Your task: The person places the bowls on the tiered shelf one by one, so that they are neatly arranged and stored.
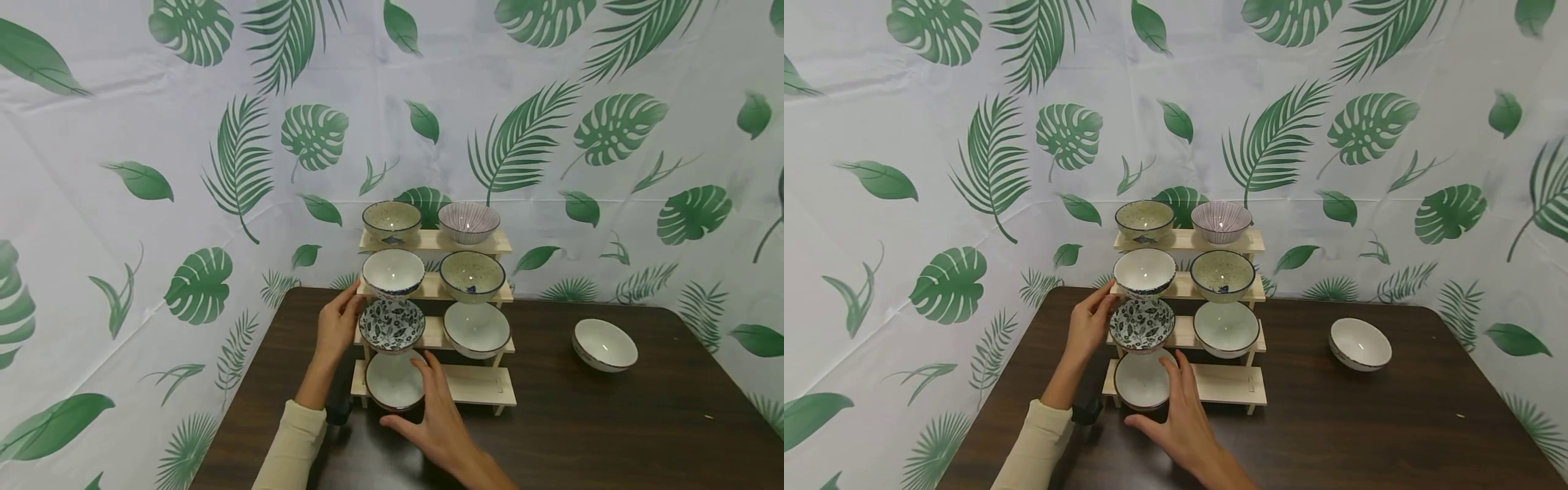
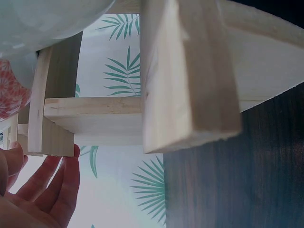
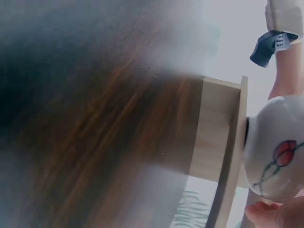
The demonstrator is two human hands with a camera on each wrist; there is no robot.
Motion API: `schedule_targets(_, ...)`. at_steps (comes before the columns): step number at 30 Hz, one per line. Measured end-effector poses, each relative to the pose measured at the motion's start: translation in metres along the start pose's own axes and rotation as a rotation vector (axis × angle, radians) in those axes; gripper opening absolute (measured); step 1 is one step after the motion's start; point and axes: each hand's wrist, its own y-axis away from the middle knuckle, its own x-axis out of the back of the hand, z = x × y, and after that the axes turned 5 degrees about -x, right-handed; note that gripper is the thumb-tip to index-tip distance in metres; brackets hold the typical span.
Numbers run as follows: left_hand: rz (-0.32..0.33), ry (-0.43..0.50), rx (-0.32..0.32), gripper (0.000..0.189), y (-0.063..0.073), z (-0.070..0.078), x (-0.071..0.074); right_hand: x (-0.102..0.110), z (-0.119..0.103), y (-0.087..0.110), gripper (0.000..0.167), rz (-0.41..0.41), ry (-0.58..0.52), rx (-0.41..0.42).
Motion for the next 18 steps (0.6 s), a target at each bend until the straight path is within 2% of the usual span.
schedule_targets(10, 0.001, -0.003, -0.006, 0.038, 0.000, -0.002, 0.001, 0.021, -0.007, 0.012, 0.116, -0.026, 0.001, -0.011)
schedule_targets(18, -0.015, -0.005, -0.009, 0.038, 0.000, -0.002, 0.002, 0.033, -0.012, 0.022, 0.109, -0.005, 0.033, -0.011)
